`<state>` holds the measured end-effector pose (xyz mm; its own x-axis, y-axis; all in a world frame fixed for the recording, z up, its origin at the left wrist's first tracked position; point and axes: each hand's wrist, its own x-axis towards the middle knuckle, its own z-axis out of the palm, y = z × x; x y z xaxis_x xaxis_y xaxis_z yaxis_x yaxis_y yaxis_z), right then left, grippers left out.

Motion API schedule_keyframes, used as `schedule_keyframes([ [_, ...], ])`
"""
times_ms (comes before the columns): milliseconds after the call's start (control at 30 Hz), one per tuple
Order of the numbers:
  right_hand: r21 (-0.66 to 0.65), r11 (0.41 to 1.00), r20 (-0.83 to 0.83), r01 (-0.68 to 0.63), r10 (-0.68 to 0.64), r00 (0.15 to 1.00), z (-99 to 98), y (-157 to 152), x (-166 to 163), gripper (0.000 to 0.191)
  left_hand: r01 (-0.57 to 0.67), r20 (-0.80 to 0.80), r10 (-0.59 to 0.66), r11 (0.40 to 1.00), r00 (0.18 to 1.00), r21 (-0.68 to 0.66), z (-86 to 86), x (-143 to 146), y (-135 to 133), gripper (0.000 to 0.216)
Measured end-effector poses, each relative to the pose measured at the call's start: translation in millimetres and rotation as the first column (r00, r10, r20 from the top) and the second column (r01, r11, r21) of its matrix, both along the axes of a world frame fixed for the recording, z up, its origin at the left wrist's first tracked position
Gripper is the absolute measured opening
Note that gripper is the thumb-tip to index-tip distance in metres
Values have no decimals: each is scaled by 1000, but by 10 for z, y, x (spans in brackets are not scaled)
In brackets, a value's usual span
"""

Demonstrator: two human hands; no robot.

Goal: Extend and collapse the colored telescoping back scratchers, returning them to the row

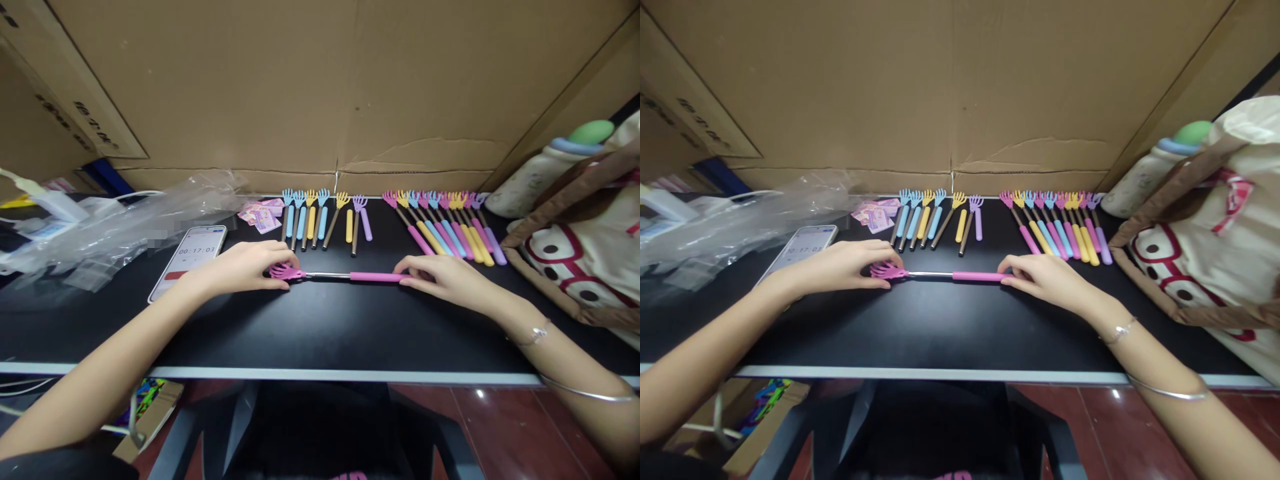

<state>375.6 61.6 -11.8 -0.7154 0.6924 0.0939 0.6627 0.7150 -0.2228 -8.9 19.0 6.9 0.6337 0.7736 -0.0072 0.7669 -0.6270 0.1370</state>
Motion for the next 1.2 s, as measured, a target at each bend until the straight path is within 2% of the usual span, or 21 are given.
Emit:
schedule_keyframes([
  [267,14,1000,-39,14,-14,999,-27,-67,0,29,15,45,-16,1000,999,22,-56,-67,-5,33],
  [533,-14,998,-20,58,-58,998,3,-115,59,26,-63,30,64,998,997,-22,-15,-123,-22,44],
  [800,3,996,23,85,-85,996,17,-127,81,24,-63,36,64,997,997,-39,-8,-119,-35,40],
  [900,86,994,3,71,-72,997,86,-186,158,22,-55,28,56,998,998,-20,-23,-113,-30,38],
  [1033,341,937,-131,74,-31,991,304,-504,147,12,-38,21,38,999,999,10,-36,-99,-24,32],
  [1100,433,901,-169,25,54,984,423,-766,0,9,-35,18,35,999,999,12,-39,-94,-24,30],
  [1200,499,863,-174,-85,195,965,533,-1198,-369,13,-34,18,34,999,999,-1,-44,-94,-30,28],
])
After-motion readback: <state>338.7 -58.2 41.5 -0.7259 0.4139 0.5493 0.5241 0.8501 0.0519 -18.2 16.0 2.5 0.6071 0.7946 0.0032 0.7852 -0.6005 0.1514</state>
